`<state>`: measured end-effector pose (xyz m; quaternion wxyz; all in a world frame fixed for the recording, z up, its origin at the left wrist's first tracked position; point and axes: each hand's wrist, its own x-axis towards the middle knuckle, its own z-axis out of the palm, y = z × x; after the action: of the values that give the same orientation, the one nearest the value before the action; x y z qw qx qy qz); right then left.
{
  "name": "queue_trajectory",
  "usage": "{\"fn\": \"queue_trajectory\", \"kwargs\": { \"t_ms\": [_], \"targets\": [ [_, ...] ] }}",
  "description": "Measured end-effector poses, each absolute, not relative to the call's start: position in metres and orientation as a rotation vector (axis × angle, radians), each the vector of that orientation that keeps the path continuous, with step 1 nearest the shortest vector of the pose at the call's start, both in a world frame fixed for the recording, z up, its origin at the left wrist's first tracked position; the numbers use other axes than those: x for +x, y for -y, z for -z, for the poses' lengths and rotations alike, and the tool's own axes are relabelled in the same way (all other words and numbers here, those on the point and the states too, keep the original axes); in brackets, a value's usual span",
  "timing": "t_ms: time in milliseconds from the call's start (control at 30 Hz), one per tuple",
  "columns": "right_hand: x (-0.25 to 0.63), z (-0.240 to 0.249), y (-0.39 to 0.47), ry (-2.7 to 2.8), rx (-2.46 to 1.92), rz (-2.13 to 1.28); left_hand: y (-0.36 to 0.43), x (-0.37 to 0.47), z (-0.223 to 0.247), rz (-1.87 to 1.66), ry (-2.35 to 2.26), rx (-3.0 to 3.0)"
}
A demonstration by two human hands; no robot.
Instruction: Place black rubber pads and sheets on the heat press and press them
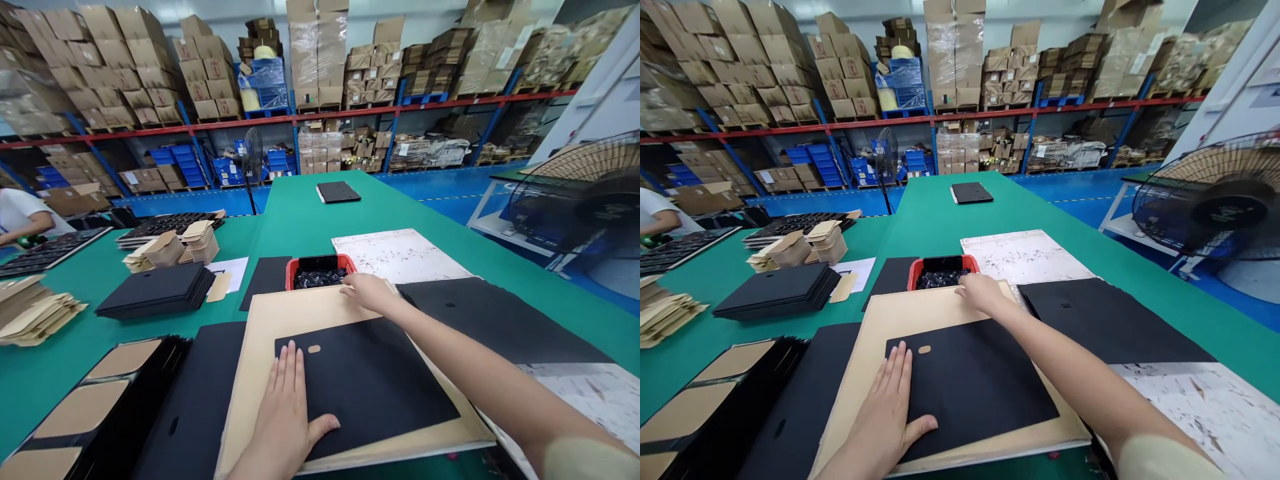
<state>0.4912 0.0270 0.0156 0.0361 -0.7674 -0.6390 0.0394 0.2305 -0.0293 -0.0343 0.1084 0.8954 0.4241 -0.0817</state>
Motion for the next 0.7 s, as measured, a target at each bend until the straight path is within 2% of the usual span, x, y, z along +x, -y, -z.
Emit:
{"fn": "queue_trajectory", "kwargs": {
  "t_ms": [167, 300, 467, 700],
  "targets": [
    [0.495, 0.015, -0.117, 1.856, -2.462, -0.393, 0.025, 0.224, 0.050, 0.114, -1.195, 2.689],
    [0.493, 0.040, -0.158, 1.804, -2.510, -0.592, 0.019, 0.219, 0.077, -0.040, -1.155, 2.789],
    [0.487, 0.056, -0.179, 1.748, -2.497, -0.680, 0.014, 0.219, 0.101, -0.146, -1.164, 2.820],
    [0.505, 0.053, -0.168, 1.556, -2.432, -0.735, 0.011, 0.221, 0.078, 0.061, -1.131, 2.667]
  ]
}}
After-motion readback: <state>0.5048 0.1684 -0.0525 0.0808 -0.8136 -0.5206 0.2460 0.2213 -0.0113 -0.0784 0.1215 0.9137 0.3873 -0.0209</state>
